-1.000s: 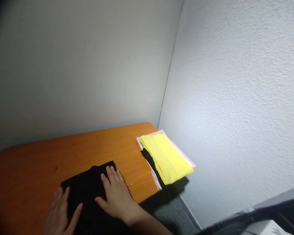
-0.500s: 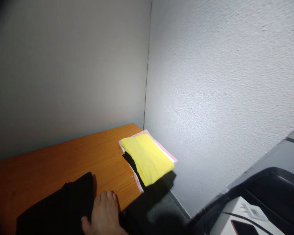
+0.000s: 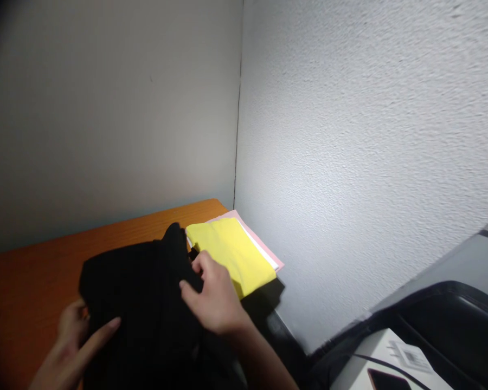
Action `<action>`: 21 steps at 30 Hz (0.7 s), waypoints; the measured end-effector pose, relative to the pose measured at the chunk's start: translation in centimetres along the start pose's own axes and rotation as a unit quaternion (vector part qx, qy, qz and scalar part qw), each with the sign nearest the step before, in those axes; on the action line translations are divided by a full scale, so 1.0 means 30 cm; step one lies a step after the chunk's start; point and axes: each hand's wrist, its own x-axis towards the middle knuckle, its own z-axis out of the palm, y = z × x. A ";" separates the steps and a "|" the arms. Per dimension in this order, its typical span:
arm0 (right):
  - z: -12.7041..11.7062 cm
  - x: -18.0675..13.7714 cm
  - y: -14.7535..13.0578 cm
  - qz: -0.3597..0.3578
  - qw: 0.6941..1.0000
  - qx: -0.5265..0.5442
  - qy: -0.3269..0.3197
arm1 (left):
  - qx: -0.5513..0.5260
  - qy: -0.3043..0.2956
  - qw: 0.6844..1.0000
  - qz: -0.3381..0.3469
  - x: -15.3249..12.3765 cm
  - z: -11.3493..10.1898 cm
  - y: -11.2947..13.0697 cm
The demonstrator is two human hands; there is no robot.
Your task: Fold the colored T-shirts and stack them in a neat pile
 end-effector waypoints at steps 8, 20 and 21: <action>-0.396 0.231 0.189 0.013 0.988 0.134 0.074 | -0.323 -0.134 0.937 0.018 0.220 0.292 0.429; -0.265 0.148 0.614 0.165 0.986 -0.029 0.019 | -0.346 -0.162 0.924 -0.001 0.199 0.588 0.172; -0.269 0.146 0.617 0.158 0.986 -0.037 0.022 | -0.350 -0.163 0.923 -0.001 0.193 0.582 0.180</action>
